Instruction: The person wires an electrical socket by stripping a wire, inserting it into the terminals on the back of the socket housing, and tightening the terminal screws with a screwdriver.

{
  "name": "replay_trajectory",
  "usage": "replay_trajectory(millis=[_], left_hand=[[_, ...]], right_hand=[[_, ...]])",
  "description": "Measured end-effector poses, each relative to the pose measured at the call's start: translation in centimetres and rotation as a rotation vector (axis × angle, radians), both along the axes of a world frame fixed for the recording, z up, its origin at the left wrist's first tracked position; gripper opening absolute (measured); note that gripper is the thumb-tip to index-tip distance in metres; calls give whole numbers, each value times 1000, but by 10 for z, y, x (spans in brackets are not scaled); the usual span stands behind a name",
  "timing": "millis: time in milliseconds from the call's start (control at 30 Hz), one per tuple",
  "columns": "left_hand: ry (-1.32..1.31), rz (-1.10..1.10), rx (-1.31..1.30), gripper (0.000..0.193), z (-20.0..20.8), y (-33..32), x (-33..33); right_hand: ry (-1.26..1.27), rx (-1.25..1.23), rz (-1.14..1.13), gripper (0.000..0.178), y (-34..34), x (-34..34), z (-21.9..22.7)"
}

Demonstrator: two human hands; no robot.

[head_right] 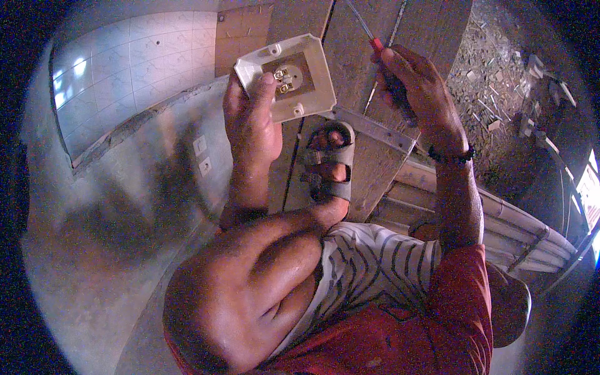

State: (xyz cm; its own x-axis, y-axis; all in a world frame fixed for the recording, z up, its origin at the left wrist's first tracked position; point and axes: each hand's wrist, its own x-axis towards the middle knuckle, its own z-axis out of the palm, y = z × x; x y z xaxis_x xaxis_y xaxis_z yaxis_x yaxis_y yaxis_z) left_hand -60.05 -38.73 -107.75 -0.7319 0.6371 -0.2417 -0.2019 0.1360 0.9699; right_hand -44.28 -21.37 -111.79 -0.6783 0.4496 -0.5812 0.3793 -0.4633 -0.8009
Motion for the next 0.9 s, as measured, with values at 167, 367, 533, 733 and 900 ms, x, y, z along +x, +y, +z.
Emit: replay_trajectory(millis=[167, 367, 533, 733, 900], left_hand=[[-469, 84, 214, 28, 4, 5, 0], [-449, 46, 189, 36, -3, 0, -3], [-316, 81, 179, 34, 6, 5, 2], [54, 29, 102, 33, 12, 1, 4], [308, -18, 169, 32, 10, 1, 5]], right_hand=[[27, 2, 5, 32, -1, -1, -2], [2, 23, -8, 38, -3, -3, -1], [5, 7, -48, 36, -4, -3, -1], [20, 51, -26, 36, -5, -4, -6], [16, 40, -5, 37, -4, -3, -9]])
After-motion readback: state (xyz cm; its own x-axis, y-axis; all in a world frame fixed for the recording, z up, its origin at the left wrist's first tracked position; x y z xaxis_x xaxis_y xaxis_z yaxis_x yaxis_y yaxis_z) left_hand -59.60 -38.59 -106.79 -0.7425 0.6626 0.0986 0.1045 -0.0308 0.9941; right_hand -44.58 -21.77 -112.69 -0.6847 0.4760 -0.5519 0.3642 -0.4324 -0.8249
